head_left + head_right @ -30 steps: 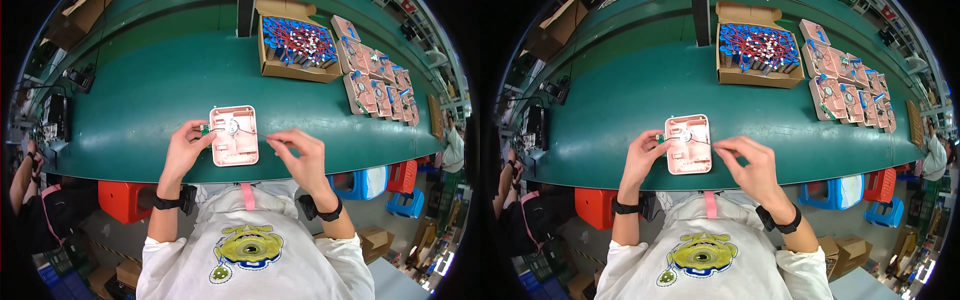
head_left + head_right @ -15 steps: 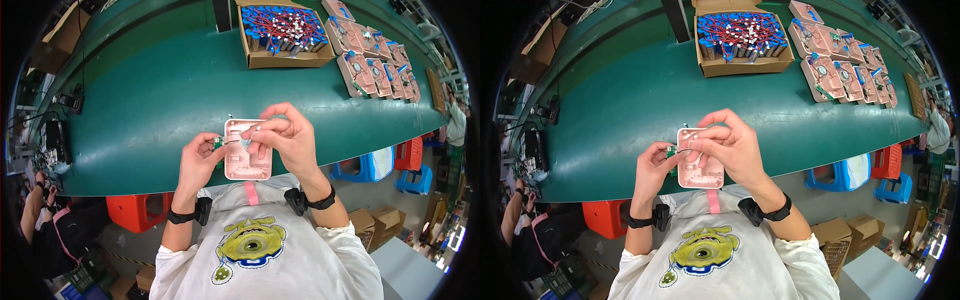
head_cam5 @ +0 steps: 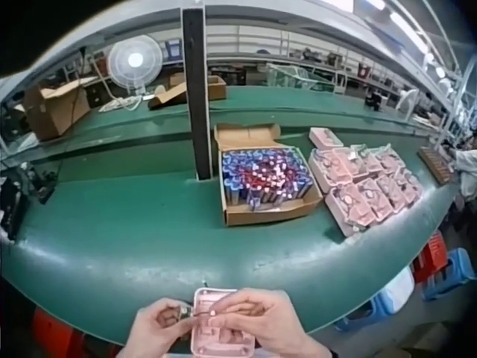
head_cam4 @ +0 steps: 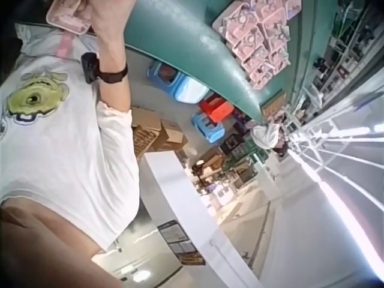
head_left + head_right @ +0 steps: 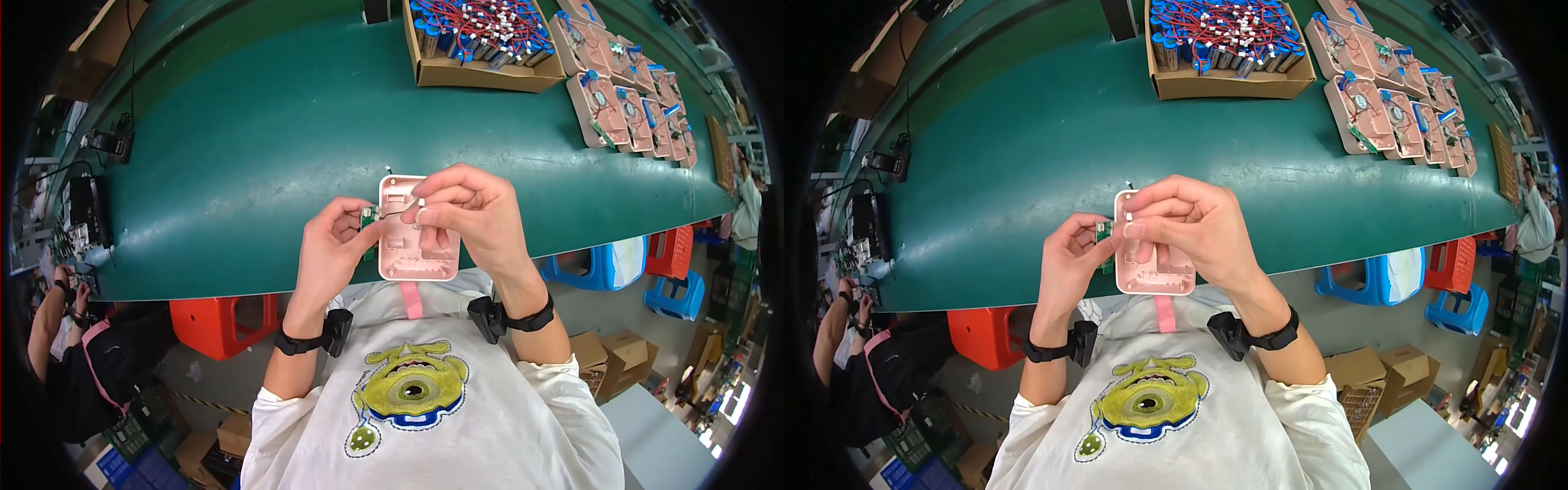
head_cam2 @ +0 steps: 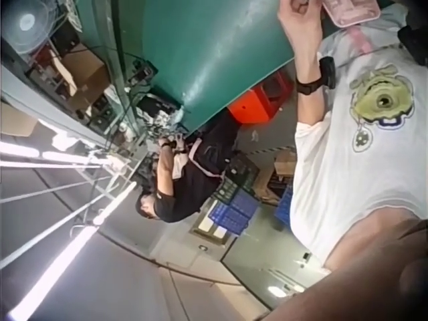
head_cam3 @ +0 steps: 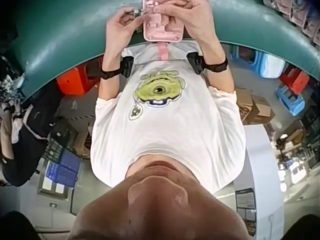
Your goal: Assemble electronic components such as PCBs, wires, and batteries into plastic housings on a production line.
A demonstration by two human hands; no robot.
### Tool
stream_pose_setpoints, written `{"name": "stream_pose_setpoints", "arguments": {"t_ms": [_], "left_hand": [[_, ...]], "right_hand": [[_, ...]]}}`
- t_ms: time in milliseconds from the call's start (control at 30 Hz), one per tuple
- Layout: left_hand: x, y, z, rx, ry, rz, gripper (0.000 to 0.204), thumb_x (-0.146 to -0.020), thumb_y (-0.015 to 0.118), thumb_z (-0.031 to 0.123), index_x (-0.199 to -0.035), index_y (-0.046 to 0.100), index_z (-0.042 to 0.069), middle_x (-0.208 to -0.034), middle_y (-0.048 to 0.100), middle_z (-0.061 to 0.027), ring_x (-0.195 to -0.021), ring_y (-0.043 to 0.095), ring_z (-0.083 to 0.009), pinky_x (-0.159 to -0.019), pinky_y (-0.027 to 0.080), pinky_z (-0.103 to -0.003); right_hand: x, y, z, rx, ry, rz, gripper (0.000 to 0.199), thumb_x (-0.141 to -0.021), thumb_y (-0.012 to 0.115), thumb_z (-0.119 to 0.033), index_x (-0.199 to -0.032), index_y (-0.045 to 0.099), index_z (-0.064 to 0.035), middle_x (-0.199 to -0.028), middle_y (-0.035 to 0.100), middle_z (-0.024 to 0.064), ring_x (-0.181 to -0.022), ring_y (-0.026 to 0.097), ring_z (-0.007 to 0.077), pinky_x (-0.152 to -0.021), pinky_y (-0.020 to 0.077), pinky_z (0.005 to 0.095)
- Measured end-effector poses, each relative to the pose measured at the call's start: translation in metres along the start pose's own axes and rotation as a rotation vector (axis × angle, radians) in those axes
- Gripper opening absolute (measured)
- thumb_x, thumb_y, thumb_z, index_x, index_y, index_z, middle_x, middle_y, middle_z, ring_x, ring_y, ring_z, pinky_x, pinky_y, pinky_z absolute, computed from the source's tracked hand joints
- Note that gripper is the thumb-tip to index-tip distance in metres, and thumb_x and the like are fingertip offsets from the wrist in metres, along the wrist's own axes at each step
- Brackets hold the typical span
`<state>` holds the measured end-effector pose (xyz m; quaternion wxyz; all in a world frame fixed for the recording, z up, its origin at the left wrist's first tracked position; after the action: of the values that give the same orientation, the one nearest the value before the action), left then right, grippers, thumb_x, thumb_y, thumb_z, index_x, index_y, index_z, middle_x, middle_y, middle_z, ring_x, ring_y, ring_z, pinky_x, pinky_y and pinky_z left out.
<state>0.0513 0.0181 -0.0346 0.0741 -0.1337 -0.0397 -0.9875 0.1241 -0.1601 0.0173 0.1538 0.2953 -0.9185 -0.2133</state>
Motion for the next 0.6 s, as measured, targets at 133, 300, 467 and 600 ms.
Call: {"name": "stream_pose_setpoints", "arguments": {"t_ms": [133, 300, 467, 600], "left_hand": [[0.000, 0.000, -0.001, 0.030, 0.007, 0.019, 0.025, -0.098, 0.077, -0.004, -0.121, 0.068, -0.004, -0.101, 0.076, -0.0065, -0.089, 0.072, -0.0082, -0.077, 0.058, -0.024], [0.001, 0.000, 0.001, -0.019, 0.079, 0.061, 0.024, -0.098, 0.078, -0.003, -0.120, 0.070, -0.005, -0.104, 0.074, -0.0068, -0.092, 0.070, -0.0097, -0.079, 0.059, -0.026], [0.005, 0.005, 0.021, -0.189, 0.232, 0.117, 0.023, -0.096, 0.080, -0.002, -0.117, 0.072, -0.005, -0.106, 0.071, -0.0070, -0.090, 0.068, -0.0110, -0.078, 0.059, -0.027], [0.007, 0.007, 0.024, -0.237, 0.253, 0.125, 0.025, -0.093, 0.081, -0.002, -0.116, 0.073, -0.005, -0.107, 0.069, -0.0078, -0.088, 0.066, -0.0124, -0.077, 0.058, -0.027]], "right_hand": [[0.006, -0.002, 0.000, 0.246, -0.045, 0.132, 0.009, -0.095, 0.080, 0.005, -0.104, 0.077, 0.0064, -0.104, 0.081, 0.0143, -0.074, 0.074, 0.0121, -0.063, 0.0584, 0.0255], [0.012, 0.001, -0.006, 0.753, -0.225, 0.206, 0.008, -0.092, 0.083, 0.002, -0.099, 0.079, 0.0045, -0.098, 0.080, 0.0061, -0.067, 0.067, 0.0090, -0.057, 0.0525, 0.0266], [0.008, 0.022, -0.013, 1.088, -0.434, 0.197, 0.011, -0.091, 0.083, 0.000, -0.100, 0.077, 0.0026, -0.093, 0.075, 0.0056, -0.064, 0.063, 0.0140, -0.058, 0.0504, 0.0307], [0.007, 0.027, -0.009, 1.187, -0.505, 0.230, 0.011, -0.089, 0.082, 0.000, -0.098, 0.075, 0.0013, -0.091, 0.071, 0.0078, -0.067, 0.063, 0.0202, -0.061, 0.0515, 0.0338]]}}
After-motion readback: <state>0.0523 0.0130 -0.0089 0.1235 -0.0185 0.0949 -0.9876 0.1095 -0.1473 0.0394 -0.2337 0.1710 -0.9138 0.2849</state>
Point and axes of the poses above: each hand's wrist, its own x-axis away from the middle knuckle, its own y-axis out of the palm, z = x × y, the point moved 9 cm from there along -x, towards the middle knuckle
